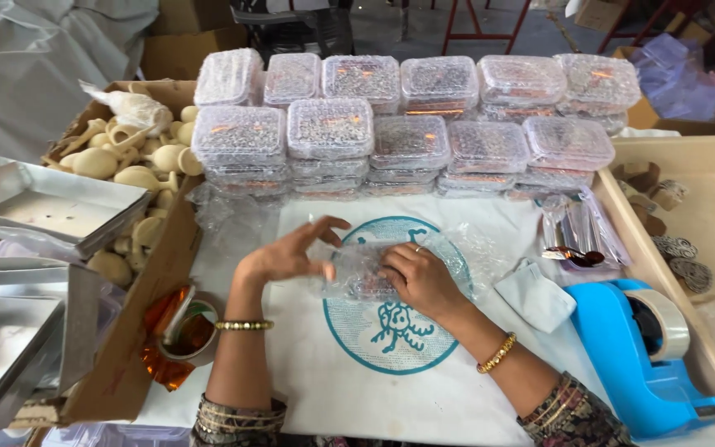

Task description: Wrapping small clear plastic containers in bubble wrap and securing them with tape.

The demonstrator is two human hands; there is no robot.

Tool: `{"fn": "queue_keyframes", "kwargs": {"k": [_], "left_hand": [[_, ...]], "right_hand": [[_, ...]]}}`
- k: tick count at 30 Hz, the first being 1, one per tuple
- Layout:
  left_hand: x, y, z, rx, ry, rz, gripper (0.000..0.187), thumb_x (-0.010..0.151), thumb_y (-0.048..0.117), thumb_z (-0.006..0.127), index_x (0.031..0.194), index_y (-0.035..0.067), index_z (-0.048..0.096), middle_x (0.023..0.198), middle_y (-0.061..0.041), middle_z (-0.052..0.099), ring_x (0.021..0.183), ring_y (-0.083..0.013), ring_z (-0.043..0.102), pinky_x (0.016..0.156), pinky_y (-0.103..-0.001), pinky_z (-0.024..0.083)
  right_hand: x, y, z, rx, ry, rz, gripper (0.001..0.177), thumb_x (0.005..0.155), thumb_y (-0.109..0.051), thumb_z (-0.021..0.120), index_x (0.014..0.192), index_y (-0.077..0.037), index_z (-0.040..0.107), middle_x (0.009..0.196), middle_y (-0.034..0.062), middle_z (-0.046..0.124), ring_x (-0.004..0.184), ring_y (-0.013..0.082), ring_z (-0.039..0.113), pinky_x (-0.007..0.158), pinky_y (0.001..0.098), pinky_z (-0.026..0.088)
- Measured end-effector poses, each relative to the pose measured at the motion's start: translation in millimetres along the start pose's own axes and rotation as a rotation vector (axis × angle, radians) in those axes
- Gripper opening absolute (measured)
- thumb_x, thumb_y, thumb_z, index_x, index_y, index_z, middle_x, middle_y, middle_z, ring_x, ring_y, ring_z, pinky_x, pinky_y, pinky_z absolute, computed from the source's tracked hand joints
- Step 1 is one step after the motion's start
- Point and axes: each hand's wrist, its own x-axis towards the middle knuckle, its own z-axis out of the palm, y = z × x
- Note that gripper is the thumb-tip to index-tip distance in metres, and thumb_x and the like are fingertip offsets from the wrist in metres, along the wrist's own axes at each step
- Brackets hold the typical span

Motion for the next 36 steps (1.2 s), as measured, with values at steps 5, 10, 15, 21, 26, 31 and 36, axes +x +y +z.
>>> {"fn": "queue_keyframes", "kwargs": {"k": [5,10,15,21,26,31,36], "left_hand": [[2.6,25.5,10.3,0.296,-0.148,-0.407,0.078,0.080,0.036,0.081,0.148,0.019,0.046,0.099,-0.011,0.076,0.096,-0.0279,0.070,0.081,-0.045,0.053],[-4.5,-37.2,15.4,0.503,-0.045,-0.749,0.052,0.090,0.023,0.075,0.139,0.026,0.059,0.095,-0.005,0.076,0.091,-0.0266,0.073,0.080,-0.044,0.055],[-0.4,-50.0,18.8,-0.066,0.277,-0.783,0.106,0.075,0.009,0.096,0.158,0.017,0.031,0.089,-0.009,0.070,0.085,-0.0221,0.065,0.078,-0.037,0.055],[-13.5,-66.9,11.4,-0.102,0.100,-0.493,0.033,0.082,0.031,0.082,0.100,0.003,0.081,0.093,-0.008,0.082,0.087,-0.0169,0.071,0.082,-0.033,0.057],[-7.2,-62.3,11.8,0.110,0.171,-0.667,0.045,0.086,0.044,0.082,0.103,0.002,0.074,0.100,-0.008,0.074,0.096,-0.0215,0.070,0.087,-0.038,0.056],[14.1,-1.9,24.1,-0.073,0.244,-0.158,0.045,0.088,0.042,0.079,0.119,0.010,0.074,0.124,-0.006,0.069,0.119,-0.0221,0.061,0.103,-0.040,0.046],[30.0,32.9,41.8,0.342,-0.053,-0.422,0.046,0.064,0.036,0.092,0.099,0.015,0.073,0.083,-0.006,0.072,0.087,-0.0226,0.070,0.097,-0.046,0.042]], "right_hand": [[0.6,-3.3,-1.9,-0.004,-0.003,-0.046,0.028,0.085,-0.024,0.077,0.098,-0.001,0.067,0.104,0.0115,0.069,0.100,0.0310,0.065,0.085,0.0420,0.053],[-0.6,-0.7,1.1,-0.049,-0.028,-0.069,0.029,0.088,-0.027,0.075,0.100,-0.002,0.066,0.105,0.0102,0.068,0.101,0.0290,0.064,0.087,0.0418,0.051],[-2.4,0.6,3.8,-0.064,-0.002,-0.082,0.026,0.089,-0.027,0.073,0.101,-0.004,0.066,0.107,0.0090,0.066,0.104,0.0282,0.062,0.092,0.0431,0.048],[-1.3,-4.9,-0.6,-0.065,-0.025,-0.046,0.036,0.092,-0.030,0.070,0.119,-0.007,0.066,0.110,0.0076,0.066,0.104,0.0276,0.061,0.089,0.0424,0.047],[-1.5,-4.4,-0.5,-0.075,-0.060,-0.025,0.049,0.093,-0.032,0.068,0.135,-0.007,0.060,0.113,0.0077,0.063,0.104,0.0263,0.059,0.090,0.0419,0.046],[-1.5,-1.8,0.9,-0.124,-0.107,-0.003,0.061,0.092,-0.032,0.068,0.144,-0.004,0.053,0.113,0.0095,0.058,0.104,0.0273,0.055,0.092,0.0431,0.045],[-2.4,-1.7,2.1,-0.113,-0.115,0.004,0.058,0.093,-0.032,0.068,0.144,-0.008,0.053,0.117,0.0080,0.057,0.108,0.0265,0.055,0.093,0.0430,0.045]]}}
